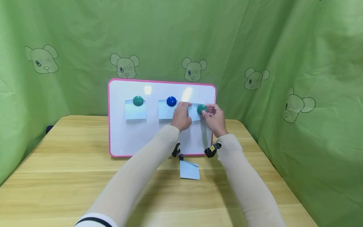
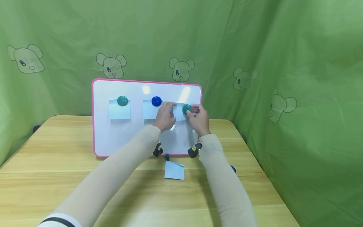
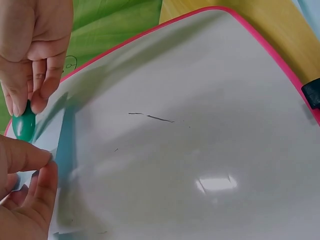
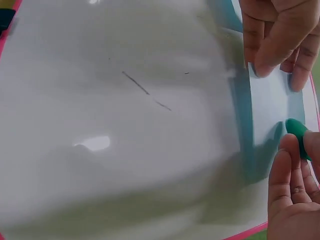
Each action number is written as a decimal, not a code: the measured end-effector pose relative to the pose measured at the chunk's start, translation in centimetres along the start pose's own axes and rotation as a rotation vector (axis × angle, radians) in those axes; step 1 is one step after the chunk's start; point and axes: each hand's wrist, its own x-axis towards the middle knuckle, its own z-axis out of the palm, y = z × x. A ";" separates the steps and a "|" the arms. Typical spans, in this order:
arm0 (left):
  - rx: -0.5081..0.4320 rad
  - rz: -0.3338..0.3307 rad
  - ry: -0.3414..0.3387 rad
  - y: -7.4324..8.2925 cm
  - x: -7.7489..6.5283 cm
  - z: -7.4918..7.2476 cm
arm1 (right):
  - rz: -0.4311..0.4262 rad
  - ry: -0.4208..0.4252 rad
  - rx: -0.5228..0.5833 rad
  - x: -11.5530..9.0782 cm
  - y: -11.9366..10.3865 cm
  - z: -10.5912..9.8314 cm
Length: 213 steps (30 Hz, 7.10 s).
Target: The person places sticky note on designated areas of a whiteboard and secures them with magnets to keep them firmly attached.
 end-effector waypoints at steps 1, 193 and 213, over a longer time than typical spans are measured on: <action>0.001 0.001 -0.002 0.0 0.0 0.0 | 0.004 0.003 0.007 0.1 -0.1 0.1; 0.108 0.072 -0.381 -5.6 -12.3 3.3 | 0.359 -0.242 -0.530 -10.4 13.3 -14.1; 0.011 0.055 -0.312 -5.2 -11.3 1.1 | 0.175 -0.197 -0.492 -8.7 11.1 -11.9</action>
